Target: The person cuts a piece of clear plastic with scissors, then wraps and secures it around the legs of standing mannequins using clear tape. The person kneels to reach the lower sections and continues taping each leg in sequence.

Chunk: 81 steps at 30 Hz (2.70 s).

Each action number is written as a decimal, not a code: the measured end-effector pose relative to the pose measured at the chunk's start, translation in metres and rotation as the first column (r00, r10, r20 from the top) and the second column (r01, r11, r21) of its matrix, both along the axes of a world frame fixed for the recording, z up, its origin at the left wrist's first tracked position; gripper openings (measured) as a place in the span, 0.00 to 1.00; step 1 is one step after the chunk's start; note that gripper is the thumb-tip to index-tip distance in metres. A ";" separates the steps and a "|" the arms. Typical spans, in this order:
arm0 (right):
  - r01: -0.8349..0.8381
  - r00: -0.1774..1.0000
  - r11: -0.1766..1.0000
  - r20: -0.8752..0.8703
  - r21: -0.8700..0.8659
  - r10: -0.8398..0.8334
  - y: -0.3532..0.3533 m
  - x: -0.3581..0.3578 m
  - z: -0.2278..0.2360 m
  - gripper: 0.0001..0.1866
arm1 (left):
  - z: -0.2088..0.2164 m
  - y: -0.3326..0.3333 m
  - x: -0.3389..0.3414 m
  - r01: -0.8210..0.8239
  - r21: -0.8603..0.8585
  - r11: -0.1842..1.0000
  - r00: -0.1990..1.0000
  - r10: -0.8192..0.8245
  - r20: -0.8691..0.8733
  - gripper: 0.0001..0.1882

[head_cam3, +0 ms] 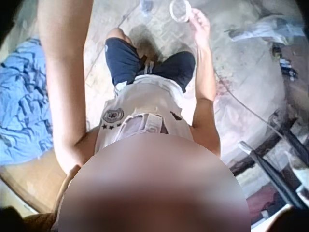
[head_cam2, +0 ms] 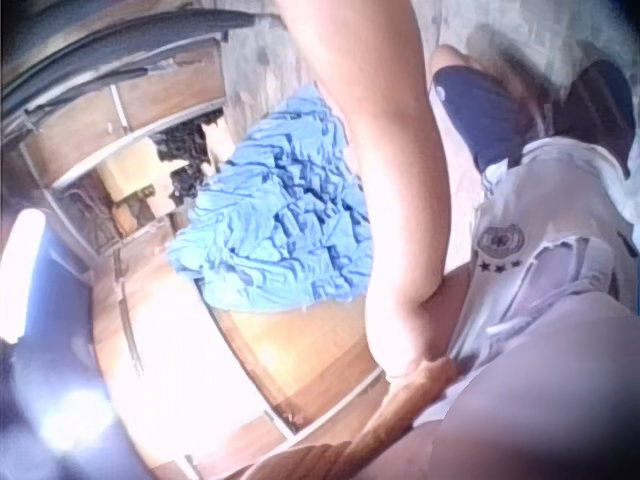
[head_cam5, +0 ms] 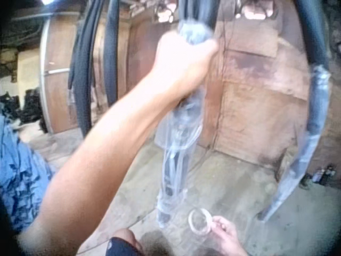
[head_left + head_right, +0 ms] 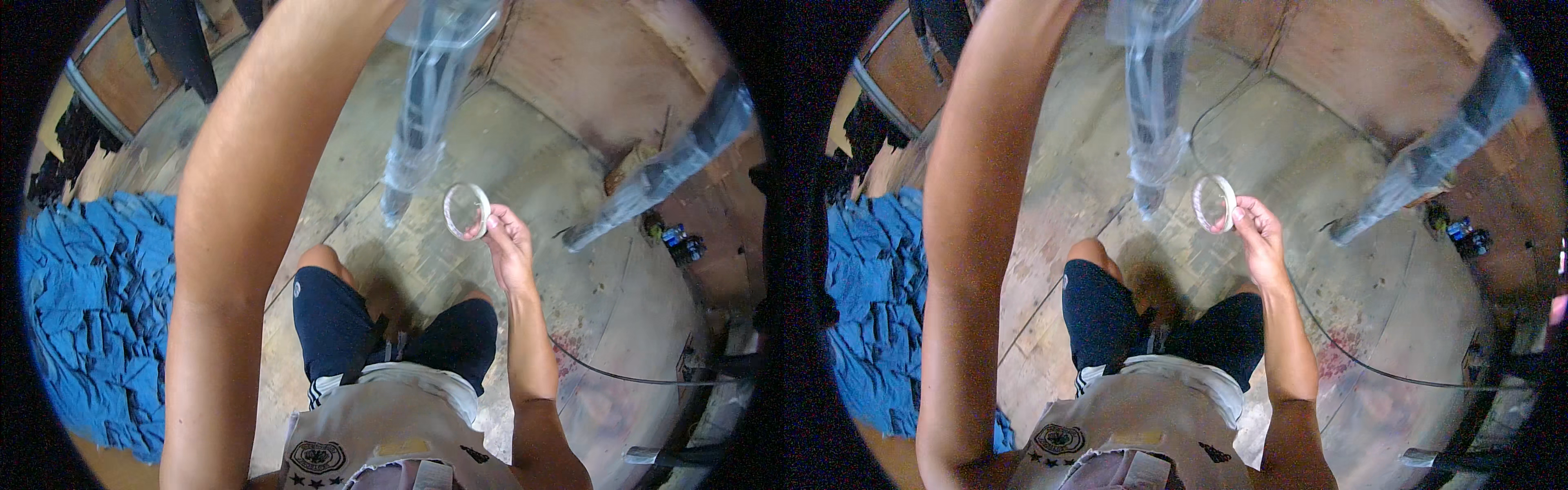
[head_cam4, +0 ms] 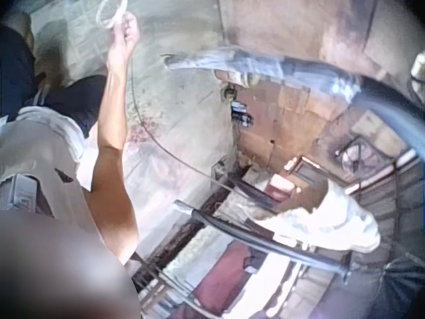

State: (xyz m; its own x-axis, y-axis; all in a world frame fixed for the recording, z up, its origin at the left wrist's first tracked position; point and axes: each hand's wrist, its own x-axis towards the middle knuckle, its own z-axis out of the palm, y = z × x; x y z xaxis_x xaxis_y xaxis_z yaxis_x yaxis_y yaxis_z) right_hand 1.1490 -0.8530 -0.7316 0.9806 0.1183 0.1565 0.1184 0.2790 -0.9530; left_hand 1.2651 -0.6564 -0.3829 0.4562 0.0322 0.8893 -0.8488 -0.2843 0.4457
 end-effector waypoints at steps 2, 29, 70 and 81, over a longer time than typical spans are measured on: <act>0.011 0.995 0.996 0.102 0.084 -0.019 0.000 -0.002 0.048 0.12 | -0.001 0.000 0.003 0.066 -0.039 0.997 0.994 -0.063 0.093 0.11; -0.007 0.909 0.993 0.414 0.116 -0.042 0.006 0.016 0.282 0.17 | 0.005 0.005 0.012 0.128 -0.003 0.992 0.988 -0.128 -0.092 0.15; 0.721 0.334 0.678 0.930 -0.145 -0.156 0.005 0.079 0.376 0.12 | 0.002 0.012 0.022 0.290 0.057 0.955 0.949 -0.279 -0.149 0.16; 0.450 0.733 0.414 0.592 -0.791 0.335 0.001 0.043 0.426 0.14 | 0.005 0.012 0.019 0.308 0.085 0.948 0.944 -0.293 -0.152 0.25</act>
State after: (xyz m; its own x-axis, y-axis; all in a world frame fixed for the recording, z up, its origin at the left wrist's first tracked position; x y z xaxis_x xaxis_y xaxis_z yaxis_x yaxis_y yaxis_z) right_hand 1.1916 -0.8523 -0.3052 0.6919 0.5102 0.5108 0.6988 -0.6510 -0.2964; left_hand 1.2839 -0.6440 -0.3774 0.5466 -0.2160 0.8090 -0.8356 -0.0770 0.5440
